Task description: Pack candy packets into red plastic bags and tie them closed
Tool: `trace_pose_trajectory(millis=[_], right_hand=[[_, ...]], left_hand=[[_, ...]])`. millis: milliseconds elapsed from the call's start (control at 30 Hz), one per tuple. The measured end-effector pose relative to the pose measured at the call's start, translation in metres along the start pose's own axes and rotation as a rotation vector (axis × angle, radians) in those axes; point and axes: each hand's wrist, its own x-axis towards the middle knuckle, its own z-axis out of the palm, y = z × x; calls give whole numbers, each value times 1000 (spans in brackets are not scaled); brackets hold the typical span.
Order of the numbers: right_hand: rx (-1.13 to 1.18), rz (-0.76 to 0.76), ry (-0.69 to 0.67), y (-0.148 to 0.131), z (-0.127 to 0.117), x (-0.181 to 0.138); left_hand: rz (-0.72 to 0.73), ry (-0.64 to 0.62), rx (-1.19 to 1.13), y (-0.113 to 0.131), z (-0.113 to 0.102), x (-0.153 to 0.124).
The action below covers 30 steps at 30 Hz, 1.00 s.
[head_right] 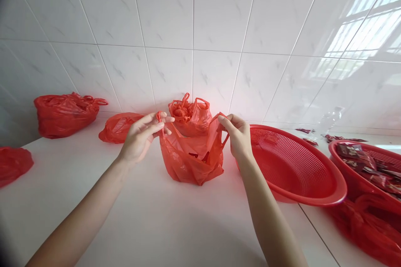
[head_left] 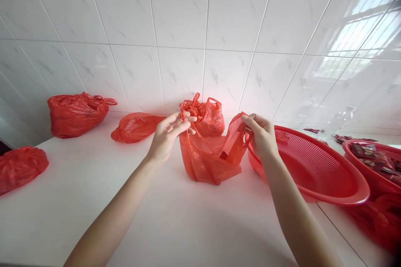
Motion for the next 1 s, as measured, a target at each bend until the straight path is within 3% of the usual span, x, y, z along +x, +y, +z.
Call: trace_pose_trajectory(millis=[100, 200, 267, 333, 533, 600, 767, 900, 1000], right_hand=[[-185, -154, 51, -17, 3, 3], [-137, -189, 123, -27, -4, 7], [-66, -149, 115, -31, -7, 7], [-22, -80, 28, -35, -4, 3], [-5, 7, -447, -47, 32, -26], [-63, -41, -481, -48, 40, -33], [-169, -188, -329, -42, 45, -35], [-236, -78, -437, -28, 46, -31], [-124, 53, -565, -13, 53, -29]], left_hand=[[72, 69, 49, 3, 7, 3], [196, 214, 90, 6, 9, 4], [251, 235, 136, 9, 11, 1], [258, 163, 187, 12, 16, -5], [237, -89, 357, 14, 43, -24], [224, -79, 334, 14, 47, -25], [121, 14, 140, 18, 43, -21], [83, 122, 26, 20, 37, -15], [81, 136, 16, 20, 31, -11]])
